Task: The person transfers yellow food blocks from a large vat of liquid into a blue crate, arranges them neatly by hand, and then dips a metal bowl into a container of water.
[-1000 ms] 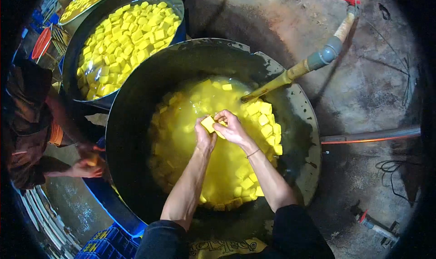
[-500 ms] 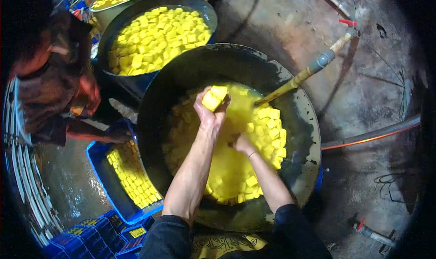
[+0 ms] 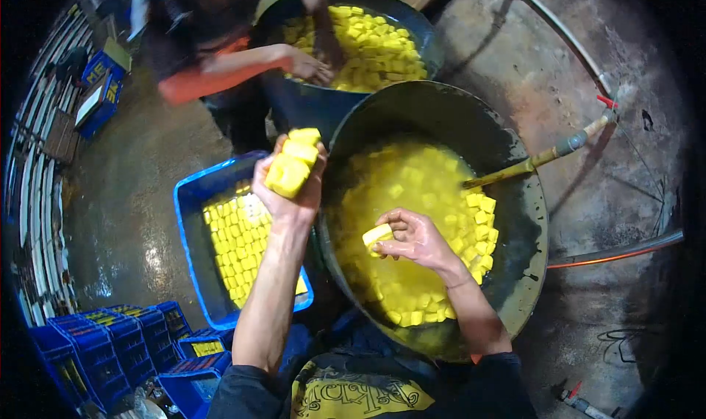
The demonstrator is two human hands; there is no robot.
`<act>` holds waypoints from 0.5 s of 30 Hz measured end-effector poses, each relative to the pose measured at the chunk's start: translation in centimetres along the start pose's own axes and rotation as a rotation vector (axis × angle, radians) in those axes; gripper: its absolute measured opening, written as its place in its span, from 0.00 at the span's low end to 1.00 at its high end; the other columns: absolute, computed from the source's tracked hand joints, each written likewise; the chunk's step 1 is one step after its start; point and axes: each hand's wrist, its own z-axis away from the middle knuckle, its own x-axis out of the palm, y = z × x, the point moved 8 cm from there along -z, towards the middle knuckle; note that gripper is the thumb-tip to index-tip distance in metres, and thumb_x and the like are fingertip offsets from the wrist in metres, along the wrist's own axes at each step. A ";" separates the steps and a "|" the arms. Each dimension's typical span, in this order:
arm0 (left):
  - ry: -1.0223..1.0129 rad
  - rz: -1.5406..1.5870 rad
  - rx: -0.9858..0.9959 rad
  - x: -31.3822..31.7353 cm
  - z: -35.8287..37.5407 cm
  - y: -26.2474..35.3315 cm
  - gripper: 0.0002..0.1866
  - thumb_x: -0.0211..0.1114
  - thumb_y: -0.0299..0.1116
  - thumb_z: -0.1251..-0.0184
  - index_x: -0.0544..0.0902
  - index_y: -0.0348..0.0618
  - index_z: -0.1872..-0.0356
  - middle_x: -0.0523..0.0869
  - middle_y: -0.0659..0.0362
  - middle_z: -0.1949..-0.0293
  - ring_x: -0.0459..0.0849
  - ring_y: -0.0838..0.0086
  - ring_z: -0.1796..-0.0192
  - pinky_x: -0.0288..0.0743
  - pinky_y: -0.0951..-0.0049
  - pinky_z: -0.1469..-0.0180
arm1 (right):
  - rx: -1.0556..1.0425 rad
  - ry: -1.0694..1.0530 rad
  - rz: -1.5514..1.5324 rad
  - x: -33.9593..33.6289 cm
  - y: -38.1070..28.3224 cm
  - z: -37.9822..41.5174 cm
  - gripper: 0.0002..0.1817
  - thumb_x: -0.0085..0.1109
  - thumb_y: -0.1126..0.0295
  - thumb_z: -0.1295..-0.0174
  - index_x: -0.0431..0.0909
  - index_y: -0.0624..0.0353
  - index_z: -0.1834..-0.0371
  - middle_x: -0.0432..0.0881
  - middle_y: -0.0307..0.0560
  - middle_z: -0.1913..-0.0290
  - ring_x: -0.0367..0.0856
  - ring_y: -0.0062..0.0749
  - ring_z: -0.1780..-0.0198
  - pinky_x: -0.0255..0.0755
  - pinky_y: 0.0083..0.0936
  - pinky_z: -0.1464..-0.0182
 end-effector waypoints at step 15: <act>0.474 0.135 -0.202 -24.3 15.8 7.5 0.33 0.47 0.65 0.37 0.72 0.48 0.44 0.79 0.57 0.50 0.78 0.65 0.47 0.71 0.63 0.43 | -0.185 -0.306 0.689 26.4 9.8 -10.2 0.41 0.68 0.52 0.56 0.68 0.63 0.40 0.60 0.62 0.35 0.58 0.52 0.33 0.55 0.38 0.34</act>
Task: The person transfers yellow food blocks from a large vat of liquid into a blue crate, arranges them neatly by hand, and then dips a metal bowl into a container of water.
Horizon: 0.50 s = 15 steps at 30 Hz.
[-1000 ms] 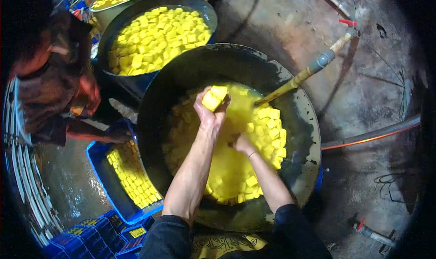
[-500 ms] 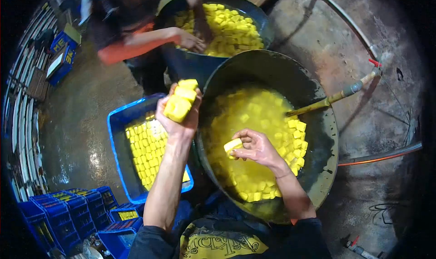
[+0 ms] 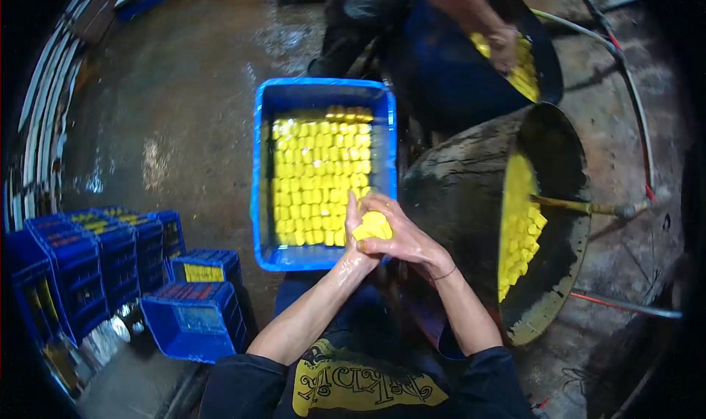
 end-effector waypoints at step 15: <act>0.699 -1.912 -0.284 -20.7 0.5 20.3 0.41 0.31 0.59 0.32 0.73 0.28 0.44 0.70 0.34 0.41 0.65 0.47 0.34 0.54 0.59 0.31 | 0.894 -0.032 0.257 27.9 16.4 -9.3 0.30 0.56 0.49 0.47 0.75 0.57 0.45 0.59 0.65 0.34 0.52 0.66 0.32 0.53 0.56 0.36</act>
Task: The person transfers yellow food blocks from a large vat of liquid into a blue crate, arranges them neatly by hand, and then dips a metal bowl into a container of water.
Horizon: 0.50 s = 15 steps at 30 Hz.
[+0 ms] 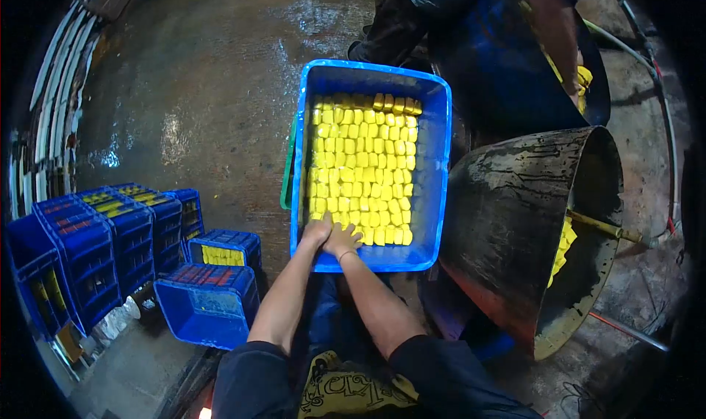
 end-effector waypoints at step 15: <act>0.196 0.475 1.372 1.5 30.2 45.1 0.09 0.56 0.25 0.38 0.79 0.36 0.58 0.80 0.57 0.59 0.77 0.73 0.54 0.69 0.75 0.47 | -0.892 0.361 -1.148 -44.5 18.5 28.8 0.13 0.62 0.76 0.44 0.76 0.64 0.56 0.79 0.46 0.54 0.77 0.24 0.53 0.74 0.24 0.52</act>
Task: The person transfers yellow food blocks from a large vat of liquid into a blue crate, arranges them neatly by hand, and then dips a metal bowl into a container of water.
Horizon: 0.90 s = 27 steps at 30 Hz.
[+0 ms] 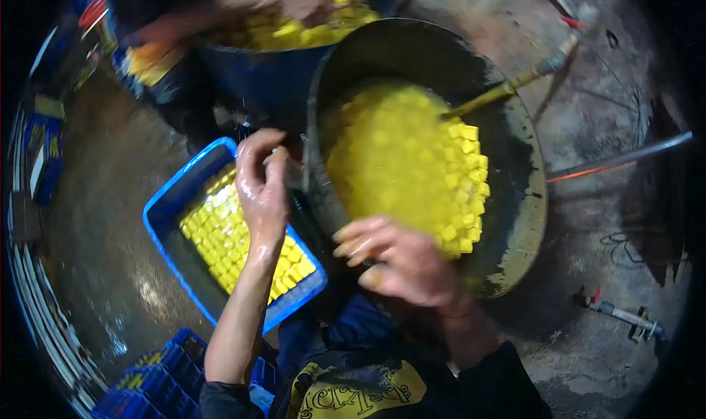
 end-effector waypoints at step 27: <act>-1.244 -0.405 -0.171 32.6 4.1 -23.1 0.15 0.59 0.36 0.39 0.78 0.34 0.58 0.82 0.50 0.66 0.79 0.64 0.61 0.73 0.62 0.57 | 0.806 -0.068 0.660 -37.9 24.5 -3.1 0.20 0.60 0.68 0.47 0.74 0.65 0.51 0.81 0.58 0.60 0.80 0.52 0.61 0.76 0.38 0.54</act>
